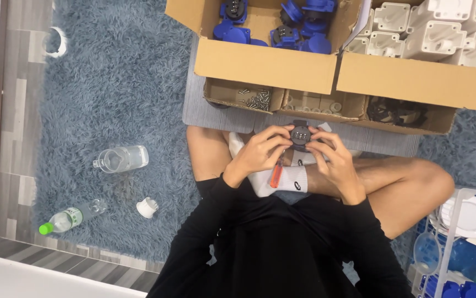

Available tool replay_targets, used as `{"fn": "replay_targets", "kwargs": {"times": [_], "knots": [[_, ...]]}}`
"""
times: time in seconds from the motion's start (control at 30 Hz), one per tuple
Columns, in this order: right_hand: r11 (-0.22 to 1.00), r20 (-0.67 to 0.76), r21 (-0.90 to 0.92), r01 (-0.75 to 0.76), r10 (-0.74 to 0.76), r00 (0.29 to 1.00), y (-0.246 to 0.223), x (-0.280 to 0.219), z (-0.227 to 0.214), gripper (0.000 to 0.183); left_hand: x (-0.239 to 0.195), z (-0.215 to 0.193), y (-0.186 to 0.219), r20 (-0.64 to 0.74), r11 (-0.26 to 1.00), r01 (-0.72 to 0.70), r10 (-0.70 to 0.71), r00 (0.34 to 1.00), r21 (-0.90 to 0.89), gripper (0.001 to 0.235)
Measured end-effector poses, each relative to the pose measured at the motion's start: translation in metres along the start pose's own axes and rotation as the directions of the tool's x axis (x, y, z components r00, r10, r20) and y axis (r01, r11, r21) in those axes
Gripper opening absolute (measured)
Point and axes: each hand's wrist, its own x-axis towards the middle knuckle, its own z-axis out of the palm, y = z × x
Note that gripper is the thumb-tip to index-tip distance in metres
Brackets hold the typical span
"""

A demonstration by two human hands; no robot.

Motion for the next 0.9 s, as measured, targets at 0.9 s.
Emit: {"fn": "replay_targets", "kwargs": {"times": [0.9], "knots": [[0.992, 0.038, -0.125, 0.015, -0.01, 0.999, -0.006, 0.004, 0.0, 0.007, -0.011, 0.029, -0.02, -0.064, 0.985, 0.17, -0.17, 0.983, 0.001, 0.057]]}}
